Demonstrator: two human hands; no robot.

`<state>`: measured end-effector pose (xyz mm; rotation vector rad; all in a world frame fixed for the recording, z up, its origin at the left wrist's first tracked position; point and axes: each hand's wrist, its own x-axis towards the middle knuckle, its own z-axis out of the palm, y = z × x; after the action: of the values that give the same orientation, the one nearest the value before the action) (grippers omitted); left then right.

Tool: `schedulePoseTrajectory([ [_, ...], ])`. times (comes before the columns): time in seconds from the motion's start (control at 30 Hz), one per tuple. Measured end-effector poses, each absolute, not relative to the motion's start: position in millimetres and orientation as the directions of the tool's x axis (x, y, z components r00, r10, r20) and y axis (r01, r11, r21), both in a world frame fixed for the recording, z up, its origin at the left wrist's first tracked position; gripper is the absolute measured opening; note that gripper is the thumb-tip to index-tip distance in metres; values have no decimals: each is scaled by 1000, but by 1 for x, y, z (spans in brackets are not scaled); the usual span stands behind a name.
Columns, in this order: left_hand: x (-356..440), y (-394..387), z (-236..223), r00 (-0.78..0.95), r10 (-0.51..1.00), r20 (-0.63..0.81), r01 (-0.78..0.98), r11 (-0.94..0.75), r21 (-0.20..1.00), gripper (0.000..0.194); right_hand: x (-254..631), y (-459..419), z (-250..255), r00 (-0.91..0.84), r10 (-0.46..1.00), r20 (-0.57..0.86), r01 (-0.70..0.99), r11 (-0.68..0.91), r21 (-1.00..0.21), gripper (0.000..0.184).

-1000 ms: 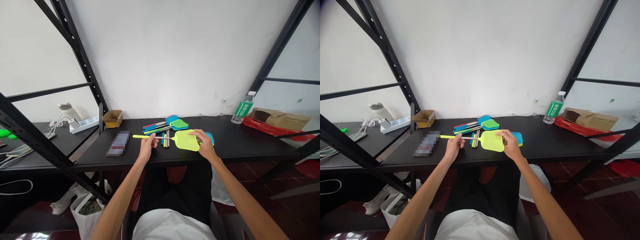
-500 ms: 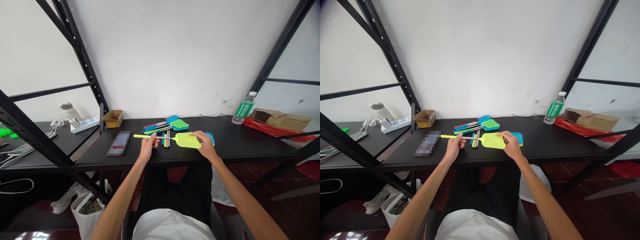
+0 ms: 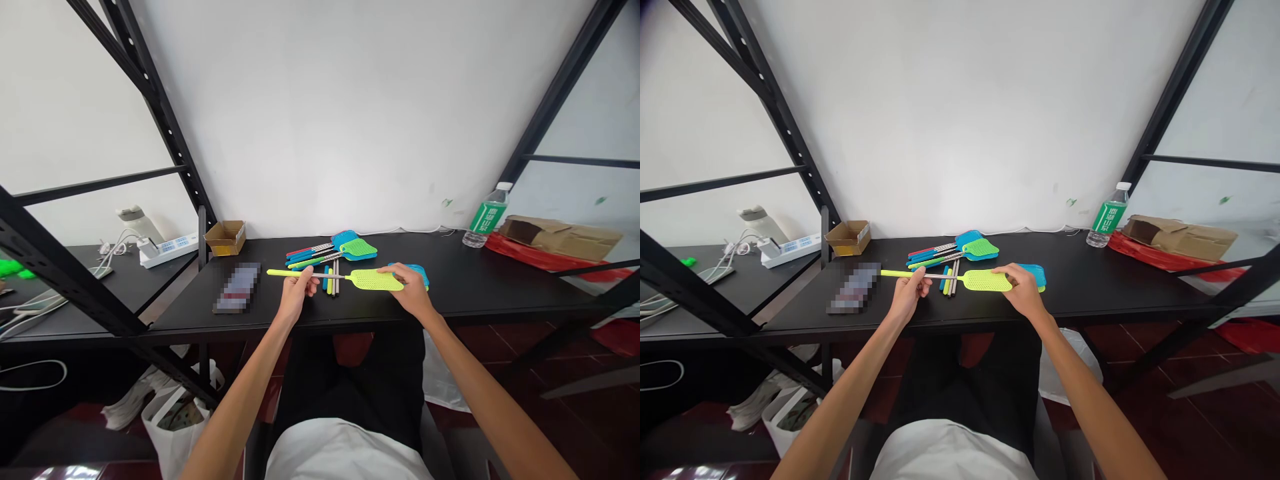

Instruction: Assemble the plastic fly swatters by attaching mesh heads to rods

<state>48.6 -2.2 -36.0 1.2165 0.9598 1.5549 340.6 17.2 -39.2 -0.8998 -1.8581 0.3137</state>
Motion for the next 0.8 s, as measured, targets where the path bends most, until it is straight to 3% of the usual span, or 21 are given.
schedulePoseTrajectory([
  [0.33,49,-2,-36,-84,956,280,-185,-291,939,46,340,17,-37,-202,738,643,480,648,-592,16],
  [0.53,49,-3,-36,-81,958,274,-172,-284,943,46,339,17,-39,-202,763,614,474,625,-621,31],
  [0.7,49,-4,-34,-63,958,279,-177,-286,942,45,341,21,-45,-167,758,630,624,576,-528,55],
  [0.8,49,-5,-33,-35,954,298,-171,-300,938,44,342,21,-45,-174,774,609,623,566,-540,59],
])
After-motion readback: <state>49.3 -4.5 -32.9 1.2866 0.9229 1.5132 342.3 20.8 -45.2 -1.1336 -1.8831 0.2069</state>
